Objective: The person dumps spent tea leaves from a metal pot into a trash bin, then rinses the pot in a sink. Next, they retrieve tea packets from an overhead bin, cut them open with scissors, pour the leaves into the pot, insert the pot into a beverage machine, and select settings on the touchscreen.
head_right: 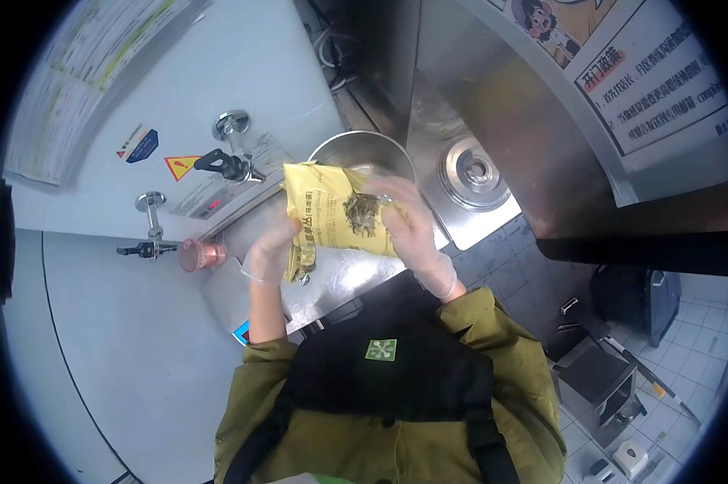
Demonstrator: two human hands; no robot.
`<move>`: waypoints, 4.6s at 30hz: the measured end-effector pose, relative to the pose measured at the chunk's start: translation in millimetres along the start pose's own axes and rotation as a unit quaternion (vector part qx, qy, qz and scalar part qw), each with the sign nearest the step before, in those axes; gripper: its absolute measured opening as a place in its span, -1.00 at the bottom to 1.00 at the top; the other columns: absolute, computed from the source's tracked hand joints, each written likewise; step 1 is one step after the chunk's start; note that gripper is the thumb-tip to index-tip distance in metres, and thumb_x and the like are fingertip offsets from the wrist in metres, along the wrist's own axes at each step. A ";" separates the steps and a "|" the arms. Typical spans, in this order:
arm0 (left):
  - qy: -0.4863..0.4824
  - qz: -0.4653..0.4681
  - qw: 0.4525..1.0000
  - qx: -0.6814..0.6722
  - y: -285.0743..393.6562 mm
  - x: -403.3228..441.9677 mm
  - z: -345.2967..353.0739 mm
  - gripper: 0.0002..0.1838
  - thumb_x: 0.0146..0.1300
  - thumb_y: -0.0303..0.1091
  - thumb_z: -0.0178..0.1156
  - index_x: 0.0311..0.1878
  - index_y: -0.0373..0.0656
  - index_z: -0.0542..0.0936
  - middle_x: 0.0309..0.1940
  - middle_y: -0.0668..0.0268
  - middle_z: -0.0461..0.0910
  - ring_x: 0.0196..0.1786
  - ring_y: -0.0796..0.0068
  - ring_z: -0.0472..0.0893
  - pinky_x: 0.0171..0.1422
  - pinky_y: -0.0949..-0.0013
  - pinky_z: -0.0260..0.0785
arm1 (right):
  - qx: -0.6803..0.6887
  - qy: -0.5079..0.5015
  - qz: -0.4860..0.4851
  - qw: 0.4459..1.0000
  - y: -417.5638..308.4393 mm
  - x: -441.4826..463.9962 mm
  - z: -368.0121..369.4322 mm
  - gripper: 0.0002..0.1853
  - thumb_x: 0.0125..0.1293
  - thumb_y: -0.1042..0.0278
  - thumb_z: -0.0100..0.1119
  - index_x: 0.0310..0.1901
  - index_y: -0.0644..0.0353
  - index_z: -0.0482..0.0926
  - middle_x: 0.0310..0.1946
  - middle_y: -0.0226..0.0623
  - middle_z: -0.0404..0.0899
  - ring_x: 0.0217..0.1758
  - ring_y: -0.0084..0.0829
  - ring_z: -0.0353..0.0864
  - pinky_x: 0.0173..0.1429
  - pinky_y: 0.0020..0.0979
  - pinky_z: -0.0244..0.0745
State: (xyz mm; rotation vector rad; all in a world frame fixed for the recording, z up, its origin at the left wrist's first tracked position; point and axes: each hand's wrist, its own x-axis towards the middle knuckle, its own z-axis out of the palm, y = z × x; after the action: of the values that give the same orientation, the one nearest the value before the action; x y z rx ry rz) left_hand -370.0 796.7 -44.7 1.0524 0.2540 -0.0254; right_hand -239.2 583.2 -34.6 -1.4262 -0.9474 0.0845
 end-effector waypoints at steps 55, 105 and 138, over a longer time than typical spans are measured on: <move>0.052 -0.232 0.971 0.034 39.2 59.4 5.8 -0.57 0.36 -0.22 0.04 0.22 -0.20 0.34 -0.02 0.22 0.57 -0.13 0.50 0.65 -0.09 0.45 0.56 | 0.625 -0.054 0.609 0.486 45.3 45.2 -17.1 -0.56 0.45 0.28 -0.27 0.19 0.48 0.26 0.11 0.13 0.44 0.10 -0.10 0.59 0.09 -0.14 0.63; 0.076 0.340 0.706 0.616 -19.1 56.3 -46.1 -0.75 -0.02 -0.27 0.30 -0.20 0.00 0.65 -0.39 0.39 0.62 -0.25 0.28 0.58 -0.14 0.22 0.36 | 0.356 -0.270 0.521 0.727 80.6 39.7 -37.1 -0.62 0.19 0.48 0.20 0.03 0.43 0.43 -0.19 -0.18 0.60 -0.25 -0.39 0.61 -0.20 -0.51 0.57; 0.173 0.245 0.761 0.575 -36.3 40.8 -28.6 -0.74 -0.08 -0.40 0.29 -0.24 -0.17 0.59 -0.45 0.14 0.59 -0.21 0.04 0.56 0.31 0.06 0.26 | 0.348 -0.199 0.517 0.756 70.8 23.7 -33.6 -0.64 0.39 0.35 0.01 0.10 0.43 0.36 -0.18 -0.12 0.57 -0.26 -0.49 0.59 -0.27 -0.74 0.52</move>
State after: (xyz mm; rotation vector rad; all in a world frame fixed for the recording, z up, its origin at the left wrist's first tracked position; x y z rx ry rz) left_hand -341.2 807.4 -98.0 2.3508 0.2859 0.5653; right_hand -170.1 584.8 -78.5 -1.0526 -0.2478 1.4703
